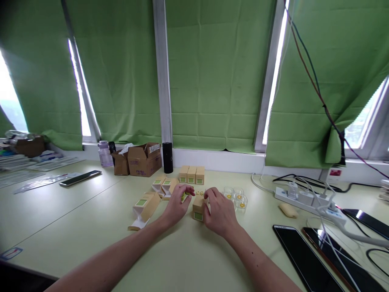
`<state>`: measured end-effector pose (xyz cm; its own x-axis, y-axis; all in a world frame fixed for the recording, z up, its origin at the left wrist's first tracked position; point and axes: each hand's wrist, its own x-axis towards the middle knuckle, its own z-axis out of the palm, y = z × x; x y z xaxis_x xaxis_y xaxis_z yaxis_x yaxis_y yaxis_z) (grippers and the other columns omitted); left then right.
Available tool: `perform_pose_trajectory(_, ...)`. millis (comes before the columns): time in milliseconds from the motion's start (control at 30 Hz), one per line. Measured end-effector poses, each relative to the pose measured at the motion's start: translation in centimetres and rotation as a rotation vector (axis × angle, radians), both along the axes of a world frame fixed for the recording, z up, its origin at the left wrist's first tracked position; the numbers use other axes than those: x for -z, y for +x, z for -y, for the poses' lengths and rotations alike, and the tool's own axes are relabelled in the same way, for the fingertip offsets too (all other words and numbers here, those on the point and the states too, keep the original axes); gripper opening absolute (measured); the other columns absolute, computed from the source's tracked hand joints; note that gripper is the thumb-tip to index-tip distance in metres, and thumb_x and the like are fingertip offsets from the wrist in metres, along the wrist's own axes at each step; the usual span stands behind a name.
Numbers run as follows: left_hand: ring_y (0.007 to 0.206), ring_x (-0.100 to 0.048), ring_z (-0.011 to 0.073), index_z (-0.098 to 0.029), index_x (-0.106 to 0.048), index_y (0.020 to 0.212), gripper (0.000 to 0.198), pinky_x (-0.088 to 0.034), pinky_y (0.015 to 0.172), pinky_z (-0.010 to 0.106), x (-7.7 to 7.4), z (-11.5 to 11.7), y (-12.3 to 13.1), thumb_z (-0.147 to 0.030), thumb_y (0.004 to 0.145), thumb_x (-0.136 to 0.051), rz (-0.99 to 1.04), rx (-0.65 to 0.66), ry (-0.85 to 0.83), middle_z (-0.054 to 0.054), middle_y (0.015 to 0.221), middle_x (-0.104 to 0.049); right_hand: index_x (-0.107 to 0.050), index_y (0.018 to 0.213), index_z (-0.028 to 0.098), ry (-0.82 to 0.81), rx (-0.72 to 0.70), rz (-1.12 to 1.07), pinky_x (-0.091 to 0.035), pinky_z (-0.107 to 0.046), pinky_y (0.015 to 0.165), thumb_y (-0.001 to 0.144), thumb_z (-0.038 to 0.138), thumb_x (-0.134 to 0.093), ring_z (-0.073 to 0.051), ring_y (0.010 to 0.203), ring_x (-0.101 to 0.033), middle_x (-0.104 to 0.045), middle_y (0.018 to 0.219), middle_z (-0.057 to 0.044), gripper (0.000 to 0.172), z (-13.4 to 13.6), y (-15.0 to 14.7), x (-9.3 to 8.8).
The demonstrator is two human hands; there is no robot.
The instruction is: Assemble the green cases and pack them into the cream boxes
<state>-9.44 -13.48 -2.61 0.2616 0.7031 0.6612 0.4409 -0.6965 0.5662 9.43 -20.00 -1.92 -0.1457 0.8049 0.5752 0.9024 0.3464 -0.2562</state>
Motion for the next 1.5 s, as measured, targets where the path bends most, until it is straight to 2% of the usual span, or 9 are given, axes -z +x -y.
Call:
perform_pose_trajectory(167,0.106,-0.065,0.0261,-0.021,-0.065,0.098,0.022,-0.055,0.093,0.044,0.0,0.0,0.0,-0.007,0.087,-0.052,0.023,-0.014,-0.005,0.007,0.098,-0.071,-0.048,0.111,0.025,-0.104,-0.03,0.031,-0.029,-0.028,0.062,0.087,0.025,-0.065,-0.023,0.096,-0.064,-0.065,0.117,-0.006,0.03,-0.2,-0.3,0.6)
perform_pose_trajectory(467,0.106,-0.063,0.0249,-0.021,-0.068,0.095,0.02,-0.055,0.096,0.045,-0.1,-0.1,-0.3,-0.011,0.09,-0.051,0.09,-0.021,-0.009,0.007,0.099,-0.068,-0.046,0.105,0.027,-0.156,-0.049,-0.241,-0.043,-0.029,0.071,0.078,0.015,-0.064,-0.019,0.081,-0.062,-0.066,0.103,-0.001,0.035,-2.1,-0.3,0.5)
perform_pose_trajectory(600,0.105,-0.063,0.0253,-0.021,-0.069,0.093,0.02,-0.055,0.094,0.044,-0.1,-0.4,-0.3,-0.009,0.089,-0.053,0.103,-0.026,-0.011,0.008,0.099,-0.068,-0.047,0.112,0.026,-0.064,0.007,-0.35,-0.047,-0.032,0.075,0.084,0.022,-0.06,-0.021,0.083,-0.063,-0.065,0.099,-0.002,0.031,-5.1,1.2,-1.4)
perform_pose_trajectory(767,0.108,-0.062,0.0269,-0.021,-0.067,0.094,0.023,-0.053,0.095,0.045,-0.4,-0.1,-0.3,-0.005,0.087,-0.052,0.06,-0.024,-0.016,0.008,0.098,-0.07,-0.046,0.124,0.023,-0.107,0.052,-0.26,-0.047,-0.031,0.083,0.087,0.018,-0.059,-0.022,0.098,-0.063,-0.065,0.116,-0.007,0.039,-10.9,3.8,-2.8)
perform_pose_trajectory(1000,0.108,-0.059,0.0262,-0.022,-0.065,0.091,0.025,-0.05,0.098,0.046,-0.2,0.8,0.1,-0.004,0.085,-0.05,-0.04,0.041,-0.02,0.006,0.098,-0.072,-0.053,0.128,0.017,-0.21,0.141,-0.172,-0.046,-0.031,0.092,0.088,0.01,-0.062,-0.022,0.113,-0.061,-0.06,0.132,-0.012,0.042,-16.1,4.7,-1.0)
perform_pose_trajectory(1100,0.108,-0.058,0.0262,-0.022,-0.066,0.092,0.026,-0.05,0.098,0.045,0.0,1.1,0.3,-0.003,0.083,-0.05,-0.099,0.107,-0.046,0.006,0.099,-0.071,-0.057,0.132,0.016,-0.244,0.173,-0.126,-0.051,-0.037,0.096,0.095,0.019,-0.065,-0.023,0.114,-0.063,-0.06,0.134,-0.013,0.037,-17.3,4.2,-0.1)
perform_pose_trajectory(1200,0.11,-0.058,0.0262,-0.022,-0.066,0.095,0.028,-0.05,0.099,0.044,0.2,1.3,0.4,-0.003,0.083,-0.05,-0.133,0.151,-0.055,0.007,0.102,-0.071,-0.06,0.132,0.017,-0.282,0.197,-0.075,-0.055,-0.043,0.095,0.099,0.032,-0.066,-0.025,0.112,-0.065,-0.062,0.132,-0.011,0.037,-17.9,3.5,0.6)
perform_pose_trajectory(1400,0.113,-0.057,0.0272,-0.023,-0.068,0.097,0.028,-0.048,0.101,0.046,0.5,1.5,0.4,-0.004,0.083,-0.051,-0.168,0.201,-0.048,0.007,0.102,-0.073,-0.038,0.149,0.017,-0.269,0.287,0.005,-0.045,-0.032,0.088,0.097,0.013,-0.053,-0.025,0.11,-0.065,-0.041,0.148,-0.021,0.055,-16.8,2.7,0.9)
perform_pose_trajectory(1500,0.112,-0.057,0.0274,-0.023,-0.068,0.097,0.029,-0.047,0.101,0.046,0.6,1.5,0.6,-0.004,0.083,-0.051,-0.178,0.199,-0.049,0.006,0.1,-0.074,-0.05,0.137,0.022,-0.269,0.32,0.067,-0.042,-0.036,0.089,0.096,0.017,-0.052,-0.029,0.112,-0.062,-0.048,0.138,-0.018,0.042,-15.8,2.6,0.5)
